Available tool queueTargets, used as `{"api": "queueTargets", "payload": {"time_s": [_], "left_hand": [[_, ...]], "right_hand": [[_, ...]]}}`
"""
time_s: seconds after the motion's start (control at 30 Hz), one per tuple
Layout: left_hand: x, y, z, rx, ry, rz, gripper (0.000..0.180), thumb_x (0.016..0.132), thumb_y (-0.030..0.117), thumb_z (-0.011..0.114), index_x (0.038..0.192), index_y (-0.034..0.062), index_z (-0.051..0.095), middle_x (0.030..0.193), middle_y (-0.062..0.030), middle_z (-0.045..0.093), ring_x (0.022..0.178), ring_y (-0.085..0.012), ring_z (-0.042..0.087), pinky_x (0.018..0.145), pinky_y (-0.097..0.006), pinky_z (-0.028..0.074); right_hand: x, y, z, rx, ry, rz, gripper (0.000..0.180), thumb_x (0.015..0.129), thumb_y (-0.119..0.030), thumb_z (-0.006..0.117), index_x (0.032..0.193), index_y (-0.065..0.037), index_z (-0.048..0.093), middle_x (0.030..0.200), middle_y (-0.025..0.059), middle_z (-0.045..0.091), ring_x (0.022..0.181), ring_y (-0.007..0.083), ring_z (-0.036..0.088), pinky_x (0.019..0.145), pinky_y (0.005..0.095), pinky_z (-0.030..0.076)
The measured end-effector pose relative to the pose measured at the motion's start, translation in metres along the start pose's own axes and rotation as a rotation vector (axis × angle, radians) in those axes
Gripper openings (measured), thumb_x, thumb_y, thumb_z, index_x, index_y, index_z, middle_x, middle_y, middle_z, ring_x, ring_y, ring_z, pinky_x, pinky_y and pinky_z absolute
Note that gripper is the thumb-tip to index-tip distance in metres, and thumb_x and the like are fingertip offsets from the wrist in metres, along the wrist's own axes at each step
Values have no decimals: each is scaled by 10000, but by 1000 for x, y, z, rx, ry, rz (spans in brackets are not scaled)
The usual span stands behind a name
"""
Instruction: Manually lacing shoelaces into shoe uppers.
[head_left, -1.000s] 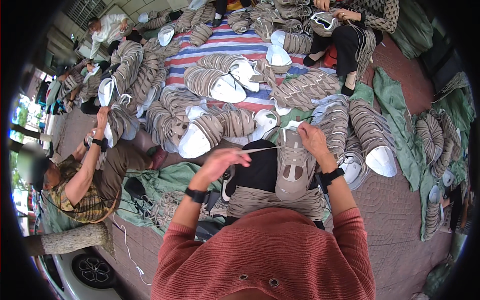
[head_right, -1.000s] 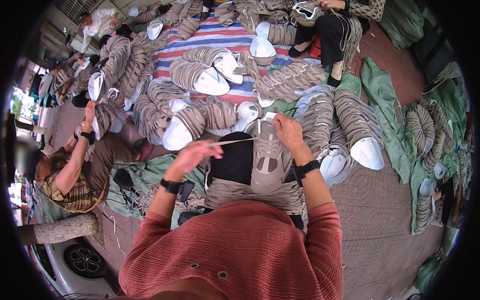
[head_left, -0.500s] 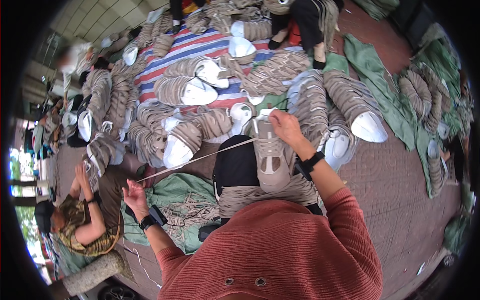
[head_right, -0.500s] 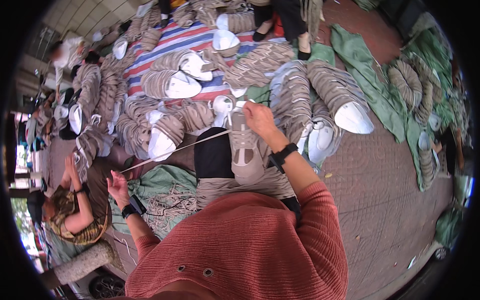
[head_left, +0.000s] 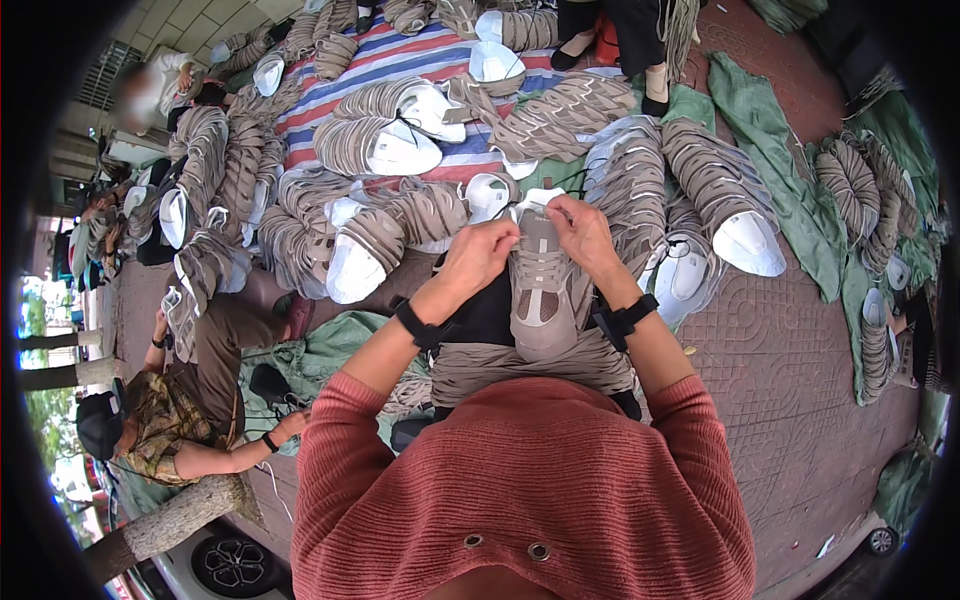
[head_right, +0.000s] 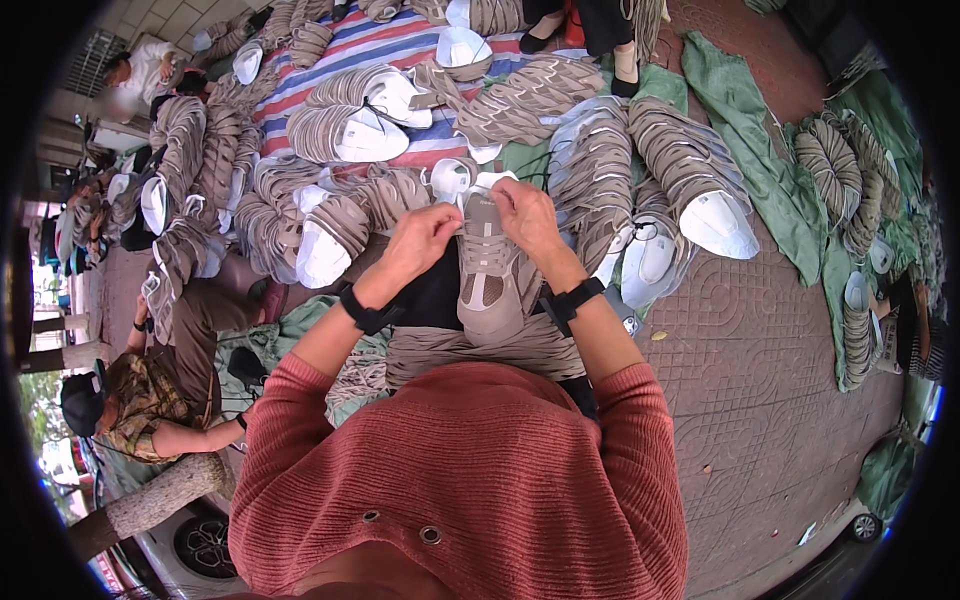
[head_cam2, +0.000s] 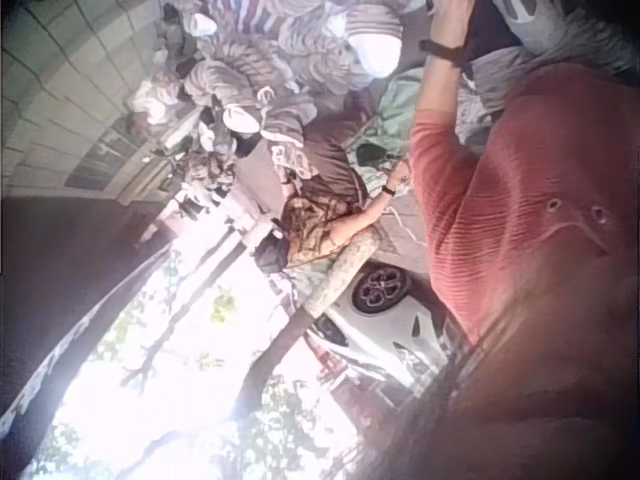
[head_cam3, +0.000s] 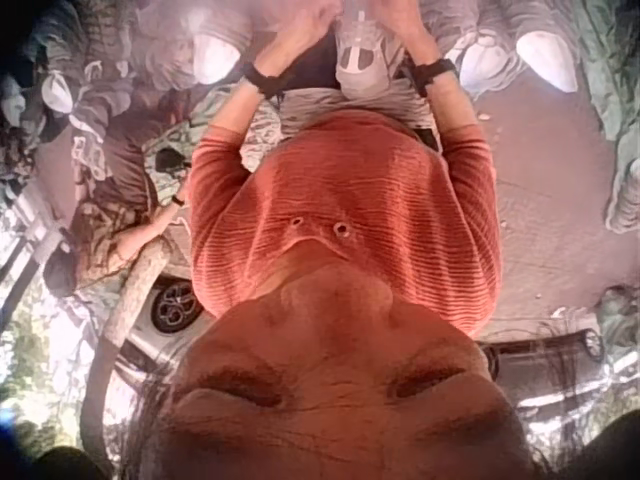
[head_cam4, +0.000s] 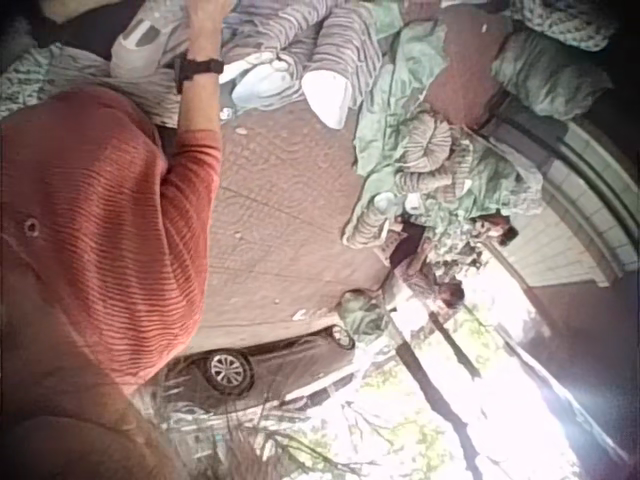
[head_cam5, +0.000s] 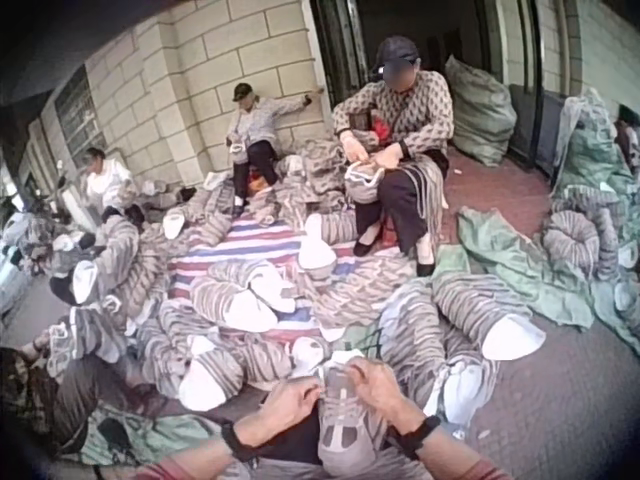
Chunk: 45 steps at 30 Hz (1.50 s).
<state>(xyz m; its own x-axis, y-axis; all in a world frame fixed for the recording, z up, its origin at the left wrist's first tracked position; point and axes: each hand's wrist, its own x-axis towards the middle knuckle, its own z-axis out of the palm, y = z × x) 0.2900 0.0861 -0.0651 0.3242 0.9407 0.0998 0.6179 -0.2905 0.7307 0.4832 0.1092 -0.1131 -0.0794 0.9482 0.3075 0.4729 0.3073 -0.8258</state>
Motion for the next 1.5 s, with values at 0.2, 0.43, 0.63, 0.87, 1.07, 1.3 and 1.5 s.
{"api": "queueTargets", "payload": {"time_s": [0.2, 0.43, 0.63, 0.87, 1.07, 1.3, 1.5], "left_hand": [[10, 15, 6, 436, -117, 329, 29, 752, 27, 552, 779, 20, 544, 750, -136, 569, 740, -324, 572, 627, -404, 461], [19, 15, 22, 431, -116, 399, 70, 716, -13, 529, 778, 20, 535, 741, -133, 558, 754, -315, 578, 631, -407, 459], [17, 10, 26, 88, -102, 119, 84, 751, 42, 567, 833, 54, 556, 750, -101, 558, 742, -302, 583, 615, -390, 454], [19, 0, 29, 326, -16, 226, 80, 683, -17, 566, 728, 36, 527, 803, -106, 520, 749, -301, 577, 621, -399, 474], [21, 1, 48, 282, 6, 265, 127, 660, -23, 558, 770, 24, 515, 803, -127, 514, 810, -330, 542, 676, -412, 451], [16, -4, 39, 258, -12, 167, 121, 721, 38, 582, 831, 34, 532, 831, -132, 583, 797, -341, 584, 657, -422, 467], [34, -6, 7, 89, -295, 52, 195, 755, 112, 603, 920, 67, 510, 676, -94, 593, 723, -299, 605, 600, -393, 442]], "right_hand": [[-2, 0, 3, 9, 10, -23, 87, 807, -93, 600, 864, -27, 597, 690, 165, 573, 608, 291, 558, 569, 339, 442], [-2, 2, 3, 0, 7, -1, 89, 805, -92, 606, 867, -28, 598, 689, 168, 565, 607, 280, 554, 572, 328, 440], [1, 7, 1, 282, -38, 205, 98, 812, -94, 608, 872, -17, 602, 751, 98, 585, 610, 211, 542, 579, 277, 430], [-4, -18, -24, -172, -104, -171, 84, 805, -101, 577, 860, -39, 592, 817, 116, 554, 744, 277, 591, 663, 331, 467], [-5, -19, -26, -811, -347, -377, 134, 787, -130, 487, 774, -39, 584, 788, 113, 591, 725, 280, 614, 725, 427, 442], [7, -18, -18, -581, -555, -241, 143, 735, -157, 550, 708, -26, 601, 725, 161, 626, 769, 309, 627, 628, 442, 458], [-5, 7, -49, 895, -418, 556, 173, 775, -219, 602, 719, -56, 595, 625, 28, 571, 481, 109, 436, 442, 238, 343]]}}
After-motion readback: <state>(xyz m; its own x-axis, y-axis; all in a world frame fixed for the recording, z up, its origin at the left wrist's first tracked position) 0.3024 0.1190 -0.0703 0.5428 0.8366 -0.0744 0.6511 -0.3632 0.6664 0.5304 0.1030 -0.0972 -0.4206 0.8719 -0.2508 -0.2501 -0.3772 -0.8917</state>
